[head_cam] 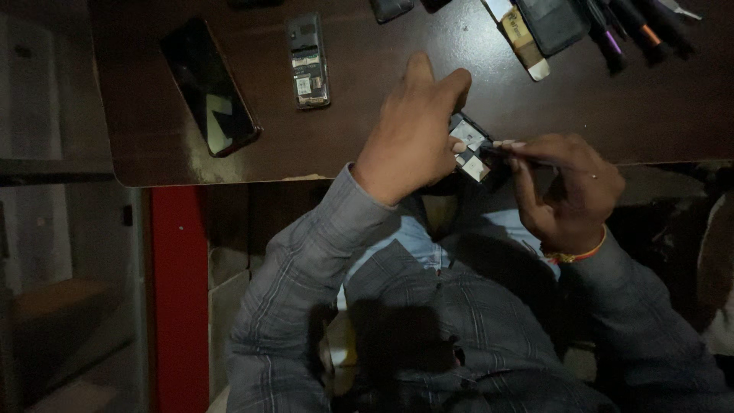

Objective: The person handles a disassembled feature phone at a table covered with phones and tools, brushing its screen and components with a small brush, then pries open and reassembles another phone, pressing its parts together and comparing two phone bodies at the end.

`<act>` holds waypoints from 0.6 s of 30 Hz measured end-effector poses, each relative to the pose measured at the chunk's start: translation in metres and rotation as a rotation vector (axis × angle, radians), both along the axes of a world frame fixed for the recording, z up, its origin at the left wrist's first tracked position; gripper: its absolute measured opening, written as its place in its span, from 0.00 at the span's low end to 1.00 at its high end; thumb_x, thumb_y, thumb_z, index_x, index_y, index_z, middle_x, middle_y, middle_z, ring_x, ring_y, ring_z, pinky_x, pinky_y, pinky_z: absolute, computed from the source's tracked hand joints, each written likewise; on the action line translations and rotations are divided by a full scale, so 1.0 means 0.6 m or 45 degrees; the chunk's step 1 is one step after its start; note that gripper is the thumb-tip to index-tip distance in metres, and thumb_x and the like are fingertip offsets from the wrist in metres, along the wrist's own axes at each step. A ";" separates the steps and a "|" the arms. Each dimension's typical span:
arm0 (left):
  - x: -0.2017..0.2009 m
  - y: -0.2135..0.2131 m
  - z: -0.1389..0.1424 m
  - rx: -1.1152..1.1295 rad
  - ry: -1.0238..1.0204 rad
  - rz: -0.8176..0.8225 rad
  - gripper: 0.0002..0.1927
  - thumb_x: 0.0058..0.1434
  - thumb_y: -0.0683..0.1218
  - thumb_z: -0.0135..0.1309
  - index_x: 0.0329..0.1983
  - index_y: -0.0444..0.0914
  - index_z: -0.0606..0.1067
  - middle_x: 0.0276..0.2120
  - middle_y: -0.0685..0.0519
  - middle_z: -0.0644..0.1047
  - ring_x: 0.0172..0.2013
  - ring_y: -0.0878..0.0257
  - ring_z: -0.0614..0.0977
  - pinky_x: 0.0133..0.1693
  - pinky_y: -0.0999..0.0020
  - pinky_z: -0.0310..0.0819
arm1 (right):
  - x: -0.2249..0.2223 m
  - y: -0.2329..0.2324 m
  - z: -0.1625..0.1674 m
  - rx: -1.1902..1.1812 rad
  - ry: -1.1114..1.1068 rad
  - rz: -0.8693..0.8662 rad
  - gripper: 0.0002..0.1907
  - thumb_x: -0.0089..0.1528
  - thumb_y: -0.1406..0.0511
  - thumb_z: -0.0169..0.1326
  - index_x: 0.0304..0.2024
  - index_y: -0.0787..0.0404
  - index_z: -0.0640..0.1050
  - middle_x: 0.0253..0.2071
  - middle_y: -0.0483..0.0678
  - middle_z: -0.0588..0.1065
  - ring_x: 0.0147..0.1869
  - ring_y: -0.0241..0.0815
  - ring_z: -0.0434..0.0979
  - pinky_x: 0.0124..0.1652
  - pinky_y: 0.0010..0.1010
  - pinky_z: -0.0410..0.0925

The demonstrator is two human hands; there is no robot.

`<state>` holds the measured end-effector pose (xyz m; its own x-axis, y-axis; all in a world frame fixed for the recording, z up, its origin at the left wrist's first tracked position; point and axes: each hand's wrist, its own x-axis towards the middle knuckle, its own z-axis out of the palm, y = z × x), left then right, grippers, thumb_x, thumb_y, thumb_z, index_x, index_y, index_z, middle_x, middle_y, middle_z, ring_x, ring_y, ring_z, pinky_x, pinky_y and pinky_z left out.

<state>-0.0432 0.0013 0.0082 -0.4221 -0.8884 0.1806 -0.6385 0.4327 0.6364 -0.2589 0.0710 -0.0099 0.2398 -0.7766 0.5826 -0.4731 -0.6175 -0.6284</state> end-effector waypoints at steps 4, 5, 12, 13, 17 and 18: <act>-0.001 -0.003 0.001 -0.016 0.011 -0.006 0.28 0.42 0.37 0.70 0.46 0.37 0.71 0.45 0.39 0.66 0.42 0.40 0.77 0.41 0.50 0.76 | -0.002 0.009 -0.003 -0.006 0.088 -0.061 0.07 0.71 0.76 0.58 0.52 0.68 0.77 0.45 0.57 0.81 0.48 0.44 0.84 0.45 0.28 0.76; -0.001 -0.003 0.001 -0.022 0.013 -0.010 0.28 0.43 0.37 0.70 0.46 0.37 0.71 0.44 0.39 0.66 0.43 0.40 0.77 0.41 0.49 0.76 | -0.001 0.009 -0.004 -0.013 0.096 -0.057 0.07 0.72 0.76 0.58 0.52 0.68 0.77 0.45 0.56 0.81 0.48 0.43 0.85 0.45 0.27 0.76; -0.001 -0.006 0.011 0.076 0.006 -0.013 0.27 0.43 0.37 0.70 0.46 0.37 0.71 0.44 0.40 0.66 0.40 0.41 0.77 0.39 0.52 0.77 | 0.010 -0.004 -0.003 0.087 -0.130 -0.021 0.05 0.73 0.76 0.57 0.50 0.70 0.76 0.45 0.57 0.80 0.49 0.42 0.85 0.46 0.27 0.78; -0.002 -0.007 0.012 0.106 0.008 -0.011 0.27 0.43 0.37 0.70 0.46 0.37 0.71 0.44 0.40 0.66 0.39 0.42 0.78 0.39 0.53 0.77 | 0.012 -0.004 -0.001 0.079 -0.131 -0.042 0.05 0.71 0.77 0.57 0.48 0.71 0.75 0.44 0.58 0.79 0.49 0.44 0.84 0.46 0.29 0.78; -0.001 -0.008 0.011 0.105 0.002 -0.005 0.25 0.44 0.37 0.70 0.45 0.38 0.72 0.45 0.42 0.66 0.41 0.44 0.78 0.40 0.53 0.77 | 0.018 0.002 0.001 0.013 -0.120 -0.079 0.06 0.67 0.78 0.56 0.45 0.75 0.73 0.44 0.60 0.77 0.48 0.49 0.84 0.47 0.35 0.79; 0.001 -0.007 0.010 0.073 0.013 -0.011 0.25 0.45 0.37 0.70 0.45 0.38 0.72 0.45 0.42 0.67 0.42 0.44 0.78 0.41 0.52 0.77 | 0.019 0.001 -0.001 -0.014 -0.111 -0.075 0.06 0.67 0.78 0.56 0.45 0.75 0.73 0.44 0.60 0.77 0.48 0.49 0.84 0.47 0.36 0.79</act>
<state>-0.0429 -0.0029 0.0142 -0.4279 -0.8938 0.1341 -0.6282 0.4008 0.6668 -0.2478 0.0716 -0.0104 0.1418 -0.7813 0.6078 -0.4525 -0.5973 -0.6622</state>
